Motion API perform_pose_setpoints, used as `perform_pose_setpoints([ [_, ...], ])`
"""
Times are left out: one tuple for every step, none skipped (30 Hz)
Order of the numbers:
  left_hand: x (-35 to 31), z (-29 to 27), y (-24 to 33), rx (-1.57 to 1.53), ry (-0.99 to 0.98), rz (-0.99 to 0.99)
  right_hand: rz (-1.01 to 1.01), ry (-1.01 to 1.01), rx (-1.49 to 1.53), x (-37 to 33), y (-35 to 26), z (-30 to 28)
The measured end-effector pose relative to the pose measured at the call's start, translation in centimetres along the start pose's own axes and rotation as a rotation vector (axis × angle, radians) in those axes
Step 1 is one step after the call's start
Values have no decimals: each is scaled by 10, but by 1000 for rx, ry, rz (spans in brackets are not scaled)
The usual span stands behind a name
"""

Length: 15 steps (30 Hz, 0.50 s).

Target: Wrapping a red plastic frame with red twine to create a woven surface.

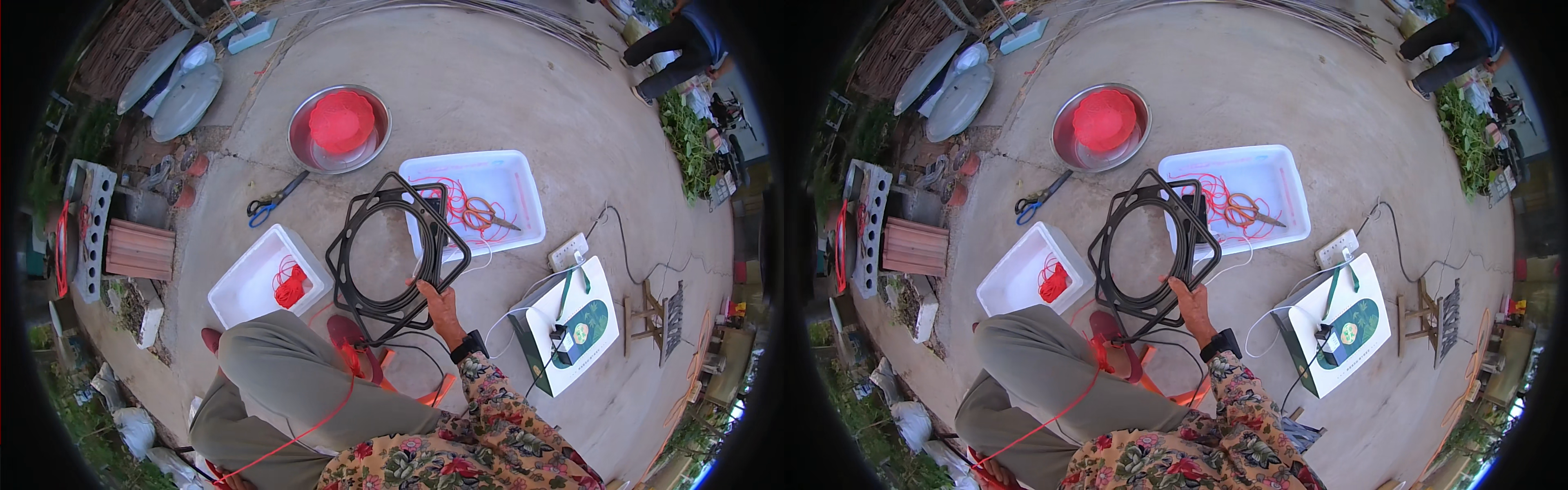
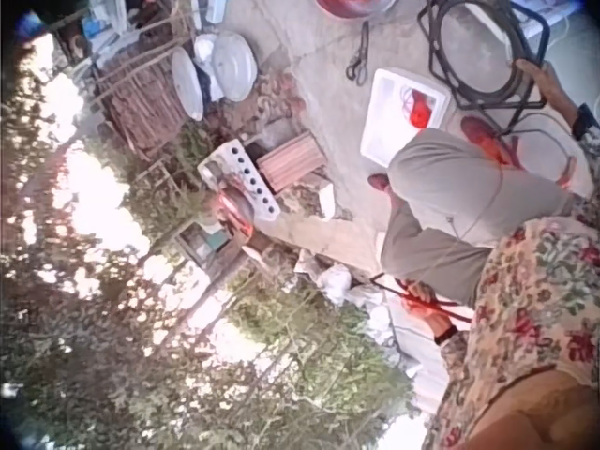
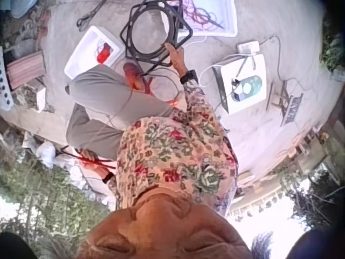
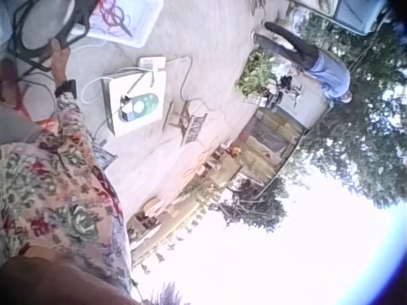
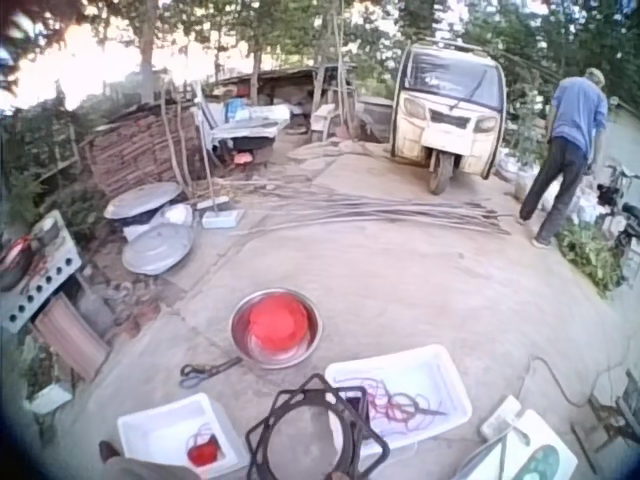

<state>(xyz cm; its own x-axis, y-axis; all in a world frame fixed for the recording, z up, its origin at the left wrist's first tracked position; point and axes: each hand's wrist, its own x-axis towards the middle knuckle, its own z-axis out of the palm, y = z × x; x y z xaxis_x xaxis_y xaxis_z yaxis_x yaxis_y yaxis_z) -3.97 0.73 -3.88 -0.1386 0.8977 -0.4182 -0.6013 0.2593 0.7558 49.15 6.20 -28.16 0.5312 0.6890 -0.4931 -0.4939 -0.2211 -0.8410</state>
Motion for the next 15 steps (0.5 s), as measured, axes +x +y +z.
perform_pose_setpoints([
  [2, 1, -1, 30, 68, -7, 46, 8, 52, 0, -2, -8],
  [6, 7, -3, -8, 71, -22, 48, 27, 59, 3, -1, -22],
  [9, 14, -3, -28, 44, -34, 26, 62, 33, 7, 2, -35],
  [8, 2, 0, -66, 45, -30, 34, 88, 54, 12, 4, -40],
  [-11, 9, 7, -120, 92, 39, 60, 35, 63, 22, 11, -13],
  [-37, -15, 17, -130, 144, 75, 86, -37, 81, 31, 15, 14],
  [-6, -12, 8, -109, 164, 3, 62, 70, 127, 30, 3, -39],
  [-3, -8, 12, -101, 156, -5, 72, 73, 218, 34, -4, -41],
  [-1, -8, 12, -100, 160, -14, 66, 90, 229, 38, -9, -46],
  [1, -10, 12, -98, 161, -14, 60, 93, 234, 42, -13, -49],
  [2, -10, 12, -97, 162, -24, 55, 95, 241, 46, -15, -55],
  [1, -10, 14, -95, 167, -29, 51, 88, 238, 50, -18, -59],
  [0, -11, 15, -95, 171, -35, 48, 80, 236, 54, -21, -63],
  [0, -11, 15, -92, 171, -44, 45, 71, 238, 59, -24, -68],
  [-1, -10, 16, -89, 177, -45, 25, 61, 185, 63, -27, -74],
])
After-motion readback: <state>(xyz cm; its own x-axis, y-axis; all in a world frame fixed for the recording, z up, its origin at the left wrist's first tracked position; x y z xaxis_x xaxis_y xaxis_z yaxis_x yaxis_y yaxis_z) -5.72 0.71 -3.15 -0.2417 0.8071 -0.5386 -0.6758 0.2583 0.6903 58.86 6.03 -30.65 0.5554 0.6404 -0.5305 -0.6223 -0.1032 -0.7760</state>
